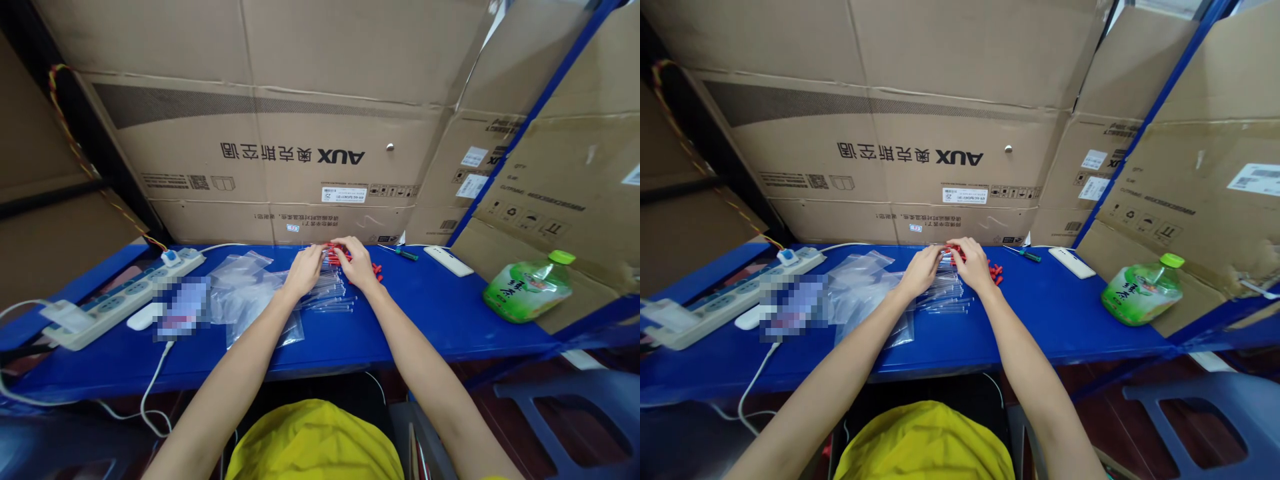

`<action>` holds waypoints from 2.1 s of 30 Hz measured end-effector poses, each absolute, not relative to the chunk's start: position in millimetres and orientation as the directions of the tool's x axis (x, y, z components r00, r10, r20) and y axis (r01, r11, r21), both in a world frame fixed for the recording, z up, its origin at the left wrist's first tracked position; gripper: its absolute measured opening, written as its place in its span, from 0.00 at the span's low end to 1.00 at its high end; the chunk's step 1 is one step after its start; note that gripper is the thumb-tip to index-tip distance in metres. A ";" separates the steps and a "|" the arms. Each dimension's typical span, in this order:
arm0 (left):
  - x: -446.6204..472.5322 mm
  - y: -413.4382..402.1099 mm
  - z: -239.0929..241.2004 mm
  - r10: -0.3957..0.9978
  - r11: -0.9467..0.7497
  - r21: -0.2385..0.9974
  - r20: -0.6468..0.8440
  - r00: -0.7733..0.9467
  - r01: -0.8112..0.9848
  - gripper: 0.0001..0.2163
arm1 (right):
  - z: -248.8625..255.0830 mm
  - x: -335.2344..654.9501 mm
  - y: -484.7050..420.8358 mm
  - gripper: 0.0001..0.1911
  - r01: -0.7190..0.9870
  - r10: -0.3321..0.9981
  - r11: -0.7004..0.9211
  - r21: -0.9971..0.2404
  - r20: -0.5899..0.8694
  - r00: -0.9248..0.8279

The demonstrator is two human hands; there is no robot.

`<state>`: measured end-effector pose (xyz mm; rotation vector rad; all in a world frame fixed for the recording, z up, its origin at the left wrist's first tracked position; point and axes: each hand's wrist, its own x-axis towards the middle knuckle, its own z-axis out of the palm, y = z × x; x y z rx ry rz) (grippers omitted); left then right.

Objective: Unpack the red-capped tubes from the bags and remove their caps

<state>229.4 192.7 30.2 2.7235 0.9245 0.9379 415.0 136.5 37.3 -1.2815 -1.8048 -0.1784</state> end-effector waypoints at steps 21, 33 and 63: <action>229.1 189.2 33.1 0.687 -0.719 0.143 0.293 0.665 0.680 0.15 | 25.5 409.1 143.8 0.13 0.966 0.802 0.239 0.100 0.541 -0.254; 241.7 182.3 44.5 0.738 -0.670 0.165 0.253 0.626 0.724 0.17 | 27.9 422.9 154.9 0.18 0.987 0.803 0.144 0.075 0.575 -0.161; 227.2 198.0 28.3 0.618 -0.785 0.252 0.273 0.737 0.566 0.08 | 14.5 527.8 138.1 0.11 0.826 0.799 -0.248 -0.506 0.375 0.470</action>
